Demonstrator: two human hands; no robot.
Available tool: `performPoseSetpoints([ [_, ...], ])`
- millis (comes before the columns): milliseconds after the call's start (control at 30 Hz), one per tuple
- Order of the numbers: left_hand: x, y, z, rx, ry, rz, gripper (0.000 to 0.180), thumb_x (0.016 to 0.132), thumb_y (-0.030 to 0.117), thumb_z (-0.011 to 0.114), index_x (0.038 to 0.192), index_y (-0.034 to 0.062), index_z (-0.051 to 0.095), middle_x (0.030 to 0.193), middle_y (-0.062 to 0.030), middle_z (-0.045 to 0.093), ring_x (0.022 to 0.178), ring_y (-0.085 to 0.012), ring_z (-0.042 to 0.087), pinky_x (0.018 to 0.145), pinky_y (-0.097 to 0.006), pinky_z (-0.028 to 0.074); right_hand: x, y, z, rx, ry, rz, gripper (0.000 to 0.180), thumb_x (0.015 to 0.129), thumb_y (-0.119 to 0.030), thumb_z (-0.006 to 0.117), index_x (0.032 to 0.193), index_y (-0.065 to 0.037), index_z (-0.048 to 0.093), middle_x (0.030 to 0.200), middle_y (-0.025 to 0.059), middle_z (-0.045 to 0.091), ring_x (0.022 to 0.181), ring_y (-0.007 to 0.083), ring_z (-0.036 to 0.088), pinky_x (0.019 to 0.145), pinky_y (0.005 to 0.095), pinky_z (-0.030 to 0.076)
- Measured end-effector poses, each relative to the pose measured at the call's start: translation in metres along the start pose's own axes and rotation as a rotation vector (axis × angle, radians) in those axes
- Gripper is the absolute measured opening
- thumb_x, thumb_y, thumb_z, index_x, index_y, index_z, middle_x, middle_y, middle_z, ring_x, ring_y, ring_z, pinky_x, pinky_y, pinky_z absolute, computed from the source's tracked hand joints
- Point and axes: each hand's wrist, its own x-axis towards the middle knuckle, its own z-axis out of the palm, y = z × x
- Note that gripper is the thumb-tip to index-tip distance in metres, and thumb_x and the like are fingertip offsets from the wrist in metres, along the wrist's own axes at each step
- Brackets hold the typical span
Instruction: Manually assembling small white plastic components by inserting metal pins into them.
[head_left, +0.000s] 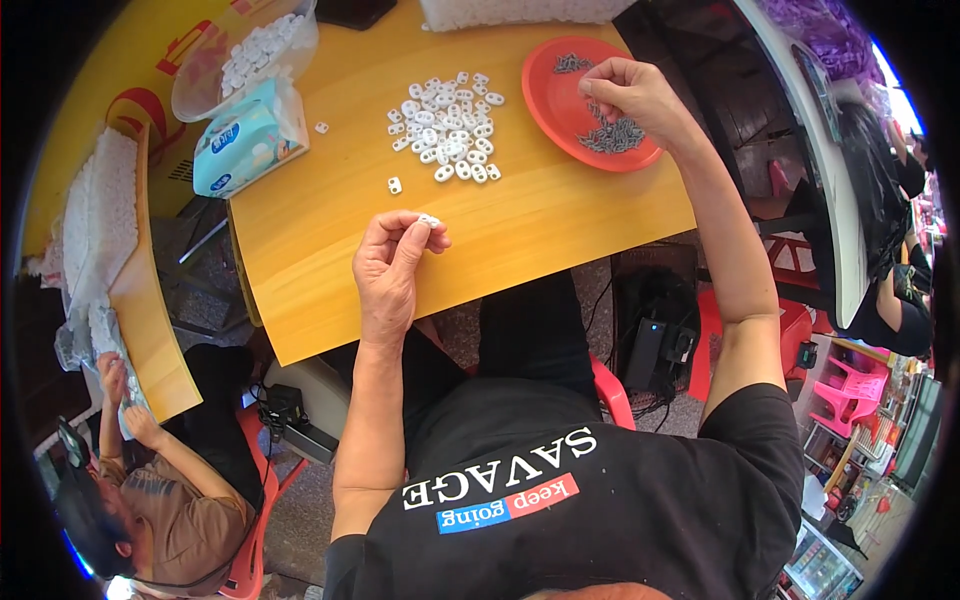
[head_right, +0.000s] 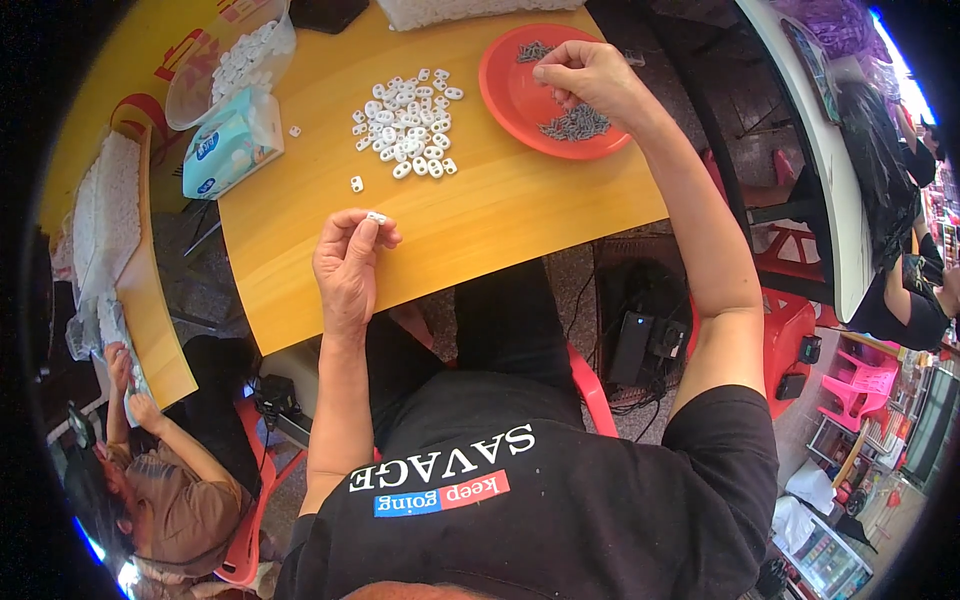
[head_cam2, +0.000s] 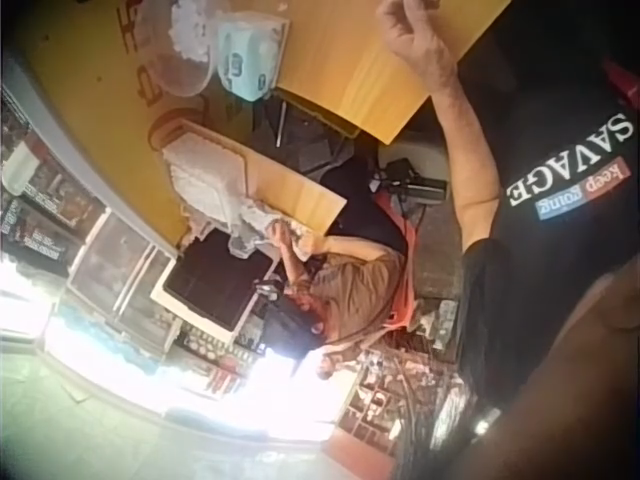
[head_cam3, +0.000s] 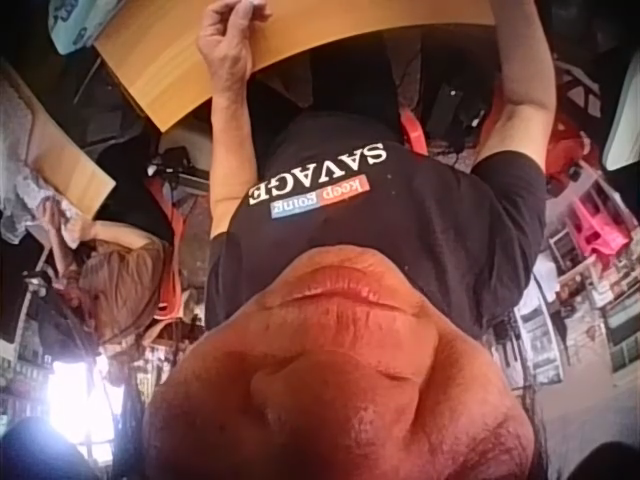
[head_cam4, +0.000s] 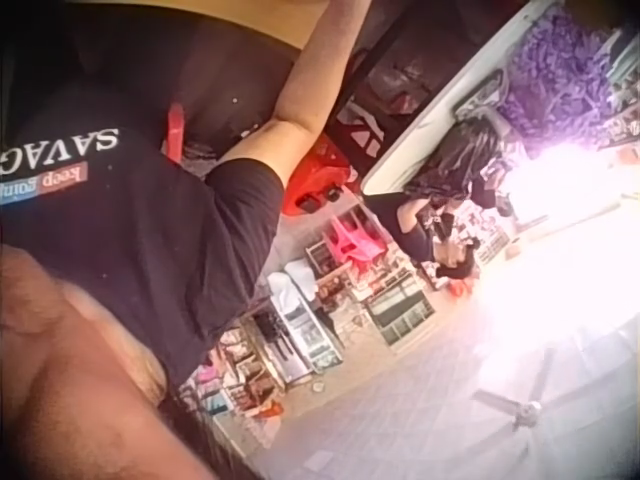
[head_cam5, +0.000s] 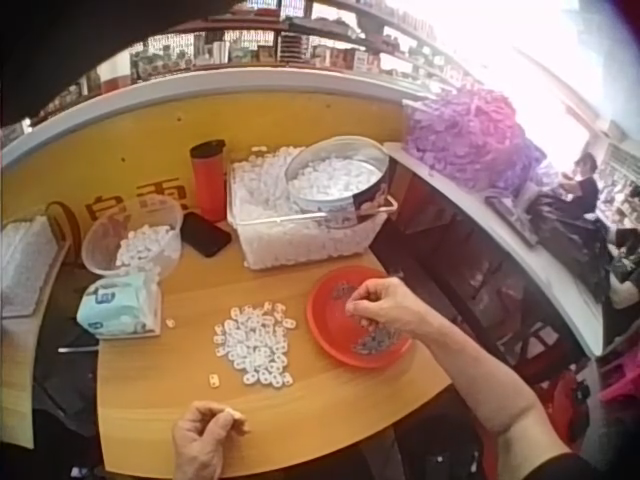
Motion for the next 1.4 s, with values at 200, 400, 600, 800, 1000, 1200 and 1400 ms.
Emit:
performPoseSetpoints([
  [200,-0.001,-0.001,0.0,0.0,0.015,-0.011,0.011,0.096,0.006,0.059,0.106,0.0007,0.059,0.095,-0.0101,0.067,0.083,-0.0164,0.065,0.079,-0.028,0.052,-0.004,-0.005,0.001,0.023,-0.014,0.011,0.017,0.089,-0.016,0.068,0.094,0.0,0.066,0.076,-0.0002,0.062,0.064,0.004,0.054,0.06,0.0192,0.045],
  [400,-0.002,0.002,0.001,0.025,0.058,-0.031,0.01,0.096,0.006,0.06,0.104,-0.001,0.059,0.092,-0.0098,0.067,0.08,-0.0158,0.065,0.077,-0.028,0.053,-0.023,-0.022,0.028,0.136,-0.064,-0.113,0.022,0.091,-0.014,0.066,0.107,0.001,0.067,0.082,-0.0002,0.063,0.07,0.0047,0.056,0.066,0.0198,0.047],
  [600,0.003,0.0,0.003,-0.043,0.088,-0.018,0.011,0.094,0.006,0.062,0.103,-0.0004,0.06,0.091,-0.0088,0.068,0.079,-0.0138,0.066,0.074,-0.026,0.054,-0.055,-0.033,0.102,0.442,-0.199,-0.165,0.025,0.093,-0.011,0.064,0.113,0.004,0.066,0.096,0.0088,0.069,0.076,0.0107,0.064,0.073,0.0233,0.053],
  [800,0.002,0.001,0.001,-0.04,0.062,-0.009,0.013,0.093,0.008,0.065,0.102,-0.0006,0.06,0.088,-0.0073,0.067,0.077,-0.0131,0.064,0.073,-0.025,0.053,-0.072,-0.028,0.166,0.669,-0.223,-0.111,0.022,0.094,-0.013,0.064,0.107,0.004,0.065,0.093,0.008,0.068,0.071,0.0104,0.062,0.07,0.0238,0.053],
  [1000,0.001,0.002,0.0,-0.035,0.02,0.002,0.014,0.094,0.012,0.065,0.1,0.0,0.061,0.086,-0.0066,0.067,0.075,-0.012,0.064,0.073,-0.025,0.053,-0.075,-0.029,0.182,0.708,-0.17,-0.05,0.018,0.094,-0.02,0.067,0.095,-0.002,0.066,0.086,0.0035,0.066,0.065,0.0066,0.055,0.061,0.0205,0.047],
  [1200,0.001,0.001,-0.001,0.007,0.005,0.027,0.014,0.094,0.014,0.064,0.099,0.0005,0.061,0.084,-0.0051,0.066,0.075,-0.0111,0.062,0.072,-0.024,0.052,-0.078,-0.028,0.193,0.732,-0.132,-0.061,0.02,0.093,-0.023,0.068,0.094,-0.003,0.065,0.081,0.0003,0.063,0.065,0.0052,0.053,0.06,0.0192,0.044],
  [1400,0.001,0.0,0.0,0.005,0.026,0.063,0.014,0.095,0.014,0.064,0.098,0.0007,0.06,0.084,-0.0045,0.065,0.075,-0.0106,0.062,0.072,-0.024,0.051,-0.082,-0.032,0.199,0.78,-0.123,-0.044,0.02,0.094,-0.023,0.067,0.094,-0.003,0.064,0.078,-0.0004,0.061,0.065,0.0052,0.053,0.06,0.0198,0.045],
])
